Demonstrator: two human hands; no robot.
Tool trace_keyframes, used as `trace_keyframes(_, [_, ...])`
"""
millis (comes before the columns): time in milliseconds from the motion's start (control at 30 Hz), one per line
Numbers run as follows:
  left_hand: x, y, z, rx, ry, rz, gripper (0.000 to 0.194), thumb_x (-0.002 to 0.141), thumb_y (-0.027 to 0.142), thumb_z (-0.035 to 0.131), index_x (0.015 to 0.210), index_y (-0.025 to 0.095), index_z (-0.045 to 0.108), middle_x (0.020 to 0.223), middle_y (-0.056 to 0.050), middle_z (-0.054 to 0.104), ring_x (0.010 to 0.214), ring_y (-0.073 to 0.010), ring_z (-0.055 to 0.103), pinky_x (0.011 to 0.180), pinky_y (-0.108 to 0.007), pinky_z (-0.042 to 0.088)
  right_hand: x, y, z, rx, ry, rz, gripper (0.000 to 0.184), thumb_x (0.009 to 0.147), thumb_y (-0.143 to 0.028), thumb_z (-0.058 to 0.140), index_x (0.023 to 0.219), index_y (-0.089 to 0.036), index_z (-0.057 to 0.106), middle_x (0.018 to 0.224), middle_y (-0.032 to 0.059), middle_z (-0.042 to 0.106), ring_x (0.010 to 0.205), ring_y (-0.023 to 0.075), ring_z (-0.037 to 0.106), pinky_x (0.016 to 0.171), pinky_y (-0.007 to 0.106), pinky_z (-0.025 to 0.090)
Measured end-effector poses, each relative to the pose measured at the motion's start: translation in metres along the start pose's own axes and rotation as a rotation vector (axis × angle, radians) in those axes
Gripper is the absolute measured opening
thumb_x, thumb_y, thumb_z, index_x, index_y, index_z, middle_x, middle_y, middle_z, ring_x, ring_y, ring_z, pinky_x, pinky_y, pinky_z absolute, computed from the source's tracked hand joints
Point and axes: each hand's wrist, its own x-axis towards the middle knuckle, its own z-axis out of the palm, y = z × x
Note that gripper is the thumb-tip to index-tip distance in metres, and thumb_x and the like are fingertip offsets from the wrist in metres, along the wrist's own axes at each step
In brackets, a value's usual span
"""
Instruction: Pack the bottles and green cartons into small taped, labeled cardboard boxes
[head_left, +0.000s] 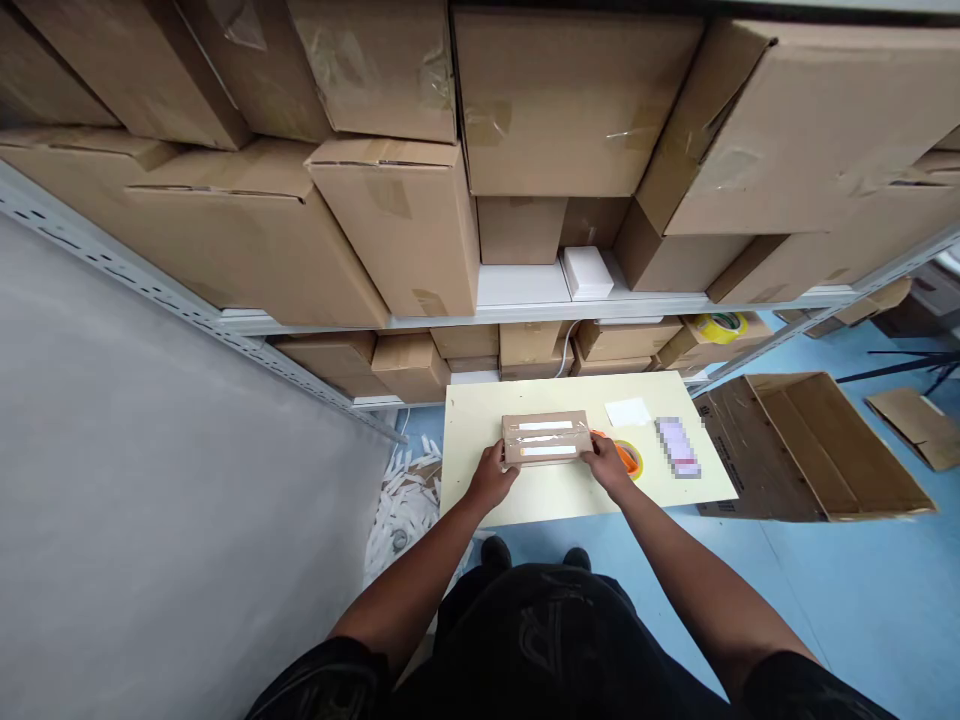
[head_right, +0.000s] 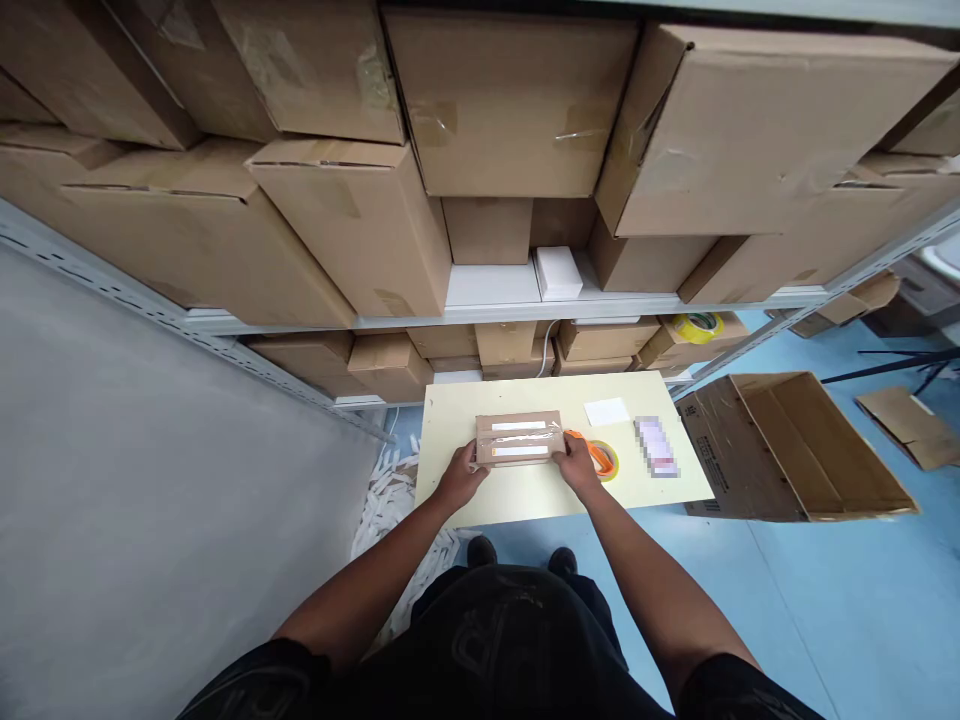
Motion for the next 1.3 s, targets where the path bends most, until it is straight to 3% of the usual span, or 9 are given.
trace_keyframes(233, [0.003, 0.01, -0.017, 0.071, 0.001, 0.054, 0.067, 0.084, 0.026, 0.067, 0.149, 0.018, 0.052, 0.142, -0.015, 0.061, 0.124, -0.0298, 0.064, 0.103, -0.045, 0.054, 0.002, 0.008, -0.008, 0.053, -0.008, -0.084, 0.034, 0.067, -0.024, 0.064, 0.1, -0.023, 0.072, 0.094, 0.0014, 0.071, 0.102, 0.0265, 0.062, 0.092, 0.036, 0.05])
trace_keyframes(333, [0.006, 0.04, -0.025, 0.317, 0.167, 0.23, 0.06, 0.086, 0.025, 0.063, 0.145, 0.019, 0.056, 0.144, -0.014, 0.059, 0.134, -0.0314, 0.055, 0.117, -0.049, 0.044, 0.0, 0.02, -0.023, 0.093, 0.01, -0.064, 0.032, 0.067, -0.023, 0.067, 0.098, -0.024, 0.073, 0.09, 0.0009, 0.069, 0.101, 0.0269, 0.063, 0.095, 0.038, 0.049])
trace_keyframes(400, [0.013, 0.071, -0.019, 0.442, 0.169, 0.361, 0.048, 0.09, 0.025, 0.058, 0.138, 0.02, 0.063, 0.138, -0.012, 0.063, 0.133, -0.0301, 0.055, 0.118, -0.048, 0.042, -0.001, 0.028, -0.037, 0.116, 0.006, -0.037, 0.029, 0.068, -0.024, 0.07, 0.097, -0.025, 0.075, 0.089, 0.001, 0.068, 0.1, 0.0275, 0.063, 0.097, 0.04, 0.048])
trace_keyframes(533, [0.04, 0.135, 0.029, 0.641, -0.157, 0.564, 0.034, 0.094, 0.026, 0.056, 0.123, 0.025, 0.073, 0.121, -0.01, 0.071, 0.12, -0.0298, 0.06, 0.113, -0.047, 0.043, -0.005, 0.041, -0.071, 0.083, -0.071, 0.044, 0.021, 0.073, -0.031, 0.072, 0.094, -0.027, 0.077, 0.083, 0.0017, 0.071, 0.092, 0.0288, 0.065, 0.094, 0.043, 0.051])
trace_keyframes(667, [0.083, 0.18, 0.106, 0.766, -0.285, 0.669, 0.027, 0.091, 0.019, 0.058, 0.11, 0.022, 0.077, 0.114, -0.013, 0.072, 0.119, -0.0308, 0.059, 0.11, -0.047, 0.04, -0.009, 0.045, -0.107, 0.021, -0.168, 0.025, 0.021, 0.076, -0.036, 0.069, 0.093, -0.028, 0.078, 0.08, 0.0011, 0.073, 0.085, 0.028, 0.067, 0.087, 0.043, 0.053])
trace_keyframes(800, [0.136, 0.202, 0.18, 1.022, -0.468, 0.646, 0.023, 0.093, 0.019, 0.057, 0.106, 0.018, 0.075, 0.11, -0.013, 0.072, 0.111, -0.0283, 0.062, 0.103, -0.042, 0.044, -0.012, 0.044, -0.14, -0.091, -0.146, -0.041, 0.026, 0.08, -0.04, 0.064, 0.096, -0.025, 0.078, 0.089, 0.004, 0.076, 0.089, 0.0279, 0.07, 0.084, 0.041, 0.054])
trace_keyframes(933, [0.185, 0.203, 0.233, 1.247, -0.599, 0.538, 0.025, 0.092, 0.017, 0.06, 0.113, 0.016, 0.074, 0.12, -0.017, 0.07, 0.116, -0.0294, 0.062, 0.1, -0.042, 0.046, -0.013, 0.047, -0.164, -0.13, -0.124, -0.071, 0.034, 0.083, -0.04, 0.06, 0.106, -0.022, 0.076, 0.098, 0.0072, 0.077, 0.09, 0.0267, 0.071, 0.083, 0.039, 0.054])
trace_keyframes(1167, [0.227, 0.186, 0.269, 1.306, -0.682, 0.527, 0.042, 0.085, 0.033, 0.077, 0.12, 0.012, 0.071, 0.132, -0.021, 0.063, 0.122, -0.0353, 0.058, 0.098, -0.044, 0.049, -0.014, 0.067, -0.197, -0.121, -0.081, 0.001, 0.034, 0.086, -0.041, 0.058, 0.107, -0.022, 0.076, 0.106, 0.0089, 0.078, 0.093, 0.0268, 0.072, 0.086, 0.04, 0.055])
trace_keyframes(1300, [0.232, 0.181, 0.272, 1.306, -0.698, 0.568, 0.032, 0.089, 0.022, 0.07, 0.121, 0.014, 0.071, 0.134, -0.019, 0.062, 0.127, -0.033, 0.055, 0.102, -0.042, 0.046, -0.009, 0.078, -0.206, -0.113, -0.055, 0.012, 0.032, 0.086, -0.042, 0.059, 0.105, -0.023, 0.077, 0.112, 0.0093, 0.078, 0.102, 0.0285, 0.072, 0.093, 0.043, 0.054])
